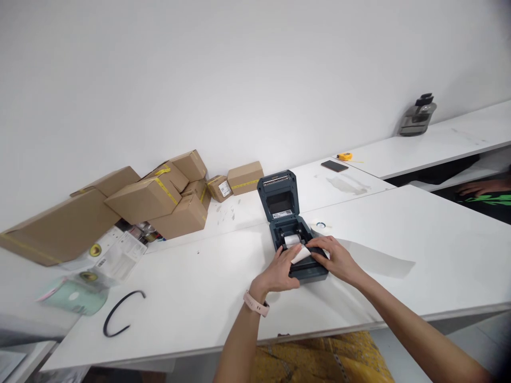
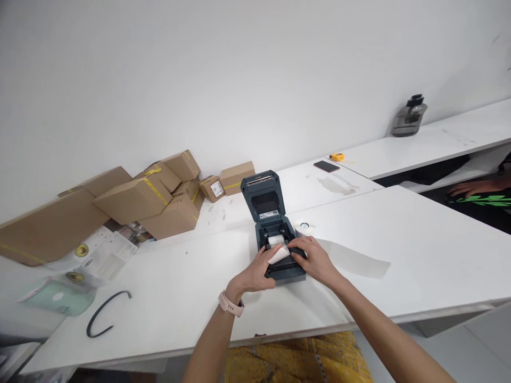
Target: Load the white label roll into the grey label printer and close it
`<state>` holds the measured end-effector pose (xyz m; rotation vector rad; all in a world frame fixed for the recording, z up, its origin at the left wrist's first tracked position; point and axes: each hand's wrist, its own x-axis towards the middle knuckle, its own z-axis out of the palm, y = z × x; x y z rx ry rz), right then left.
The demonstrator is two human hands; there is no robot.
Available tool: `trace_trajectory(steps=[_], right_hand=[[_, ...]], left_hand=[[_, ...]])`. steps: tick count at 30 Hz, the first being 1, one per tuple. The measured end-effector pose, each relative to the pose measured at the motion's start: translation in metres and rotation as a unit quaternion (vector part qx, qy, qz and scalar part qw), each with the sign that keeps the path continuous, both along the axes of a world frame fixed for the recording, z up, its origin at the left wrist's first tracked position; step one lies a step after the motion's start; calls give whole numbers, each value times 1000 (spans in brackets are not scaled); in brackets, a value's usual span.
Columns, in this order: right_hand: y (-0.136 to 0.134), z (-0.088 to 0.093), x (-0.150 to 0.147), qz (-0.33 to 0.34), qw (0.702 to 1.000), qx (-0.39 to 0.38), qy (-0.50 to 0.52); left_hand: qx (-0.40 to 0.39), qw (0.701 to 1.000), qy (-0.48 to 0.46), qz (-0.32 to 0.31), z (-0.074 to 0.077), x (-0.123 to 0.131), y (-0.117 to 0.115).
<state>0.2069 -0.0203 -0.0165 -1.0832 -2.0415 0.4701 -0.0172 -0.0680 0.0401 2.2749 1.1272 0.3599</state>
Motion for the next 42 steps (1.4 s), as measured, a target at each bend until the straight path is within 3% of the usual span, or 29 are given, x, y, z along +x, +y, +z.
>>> trace_trajectory(steps=[5,7,12,18,28,42], right_hand=[[2,1,-5,-15,1000,-11,-19],[9,0,-6,-32,999,-2,-13],[42,6,-22,-110,992,38,-42],[67,16,-49,-161,981,22,-107],[72,17,-51,-156,968,24,-194],[70,15,-51,-171,963,50,-204]], left_hand=[[67,992,-21,103,-7,13,-2],[77,990,-20,115,-10,16,-2],[83,992,-1,97,-11,15,0],[99,992,17,79,-13,13,-1],[113,992,11,57,-16,7,2],[136,987,19,78,-16,14,-3]])
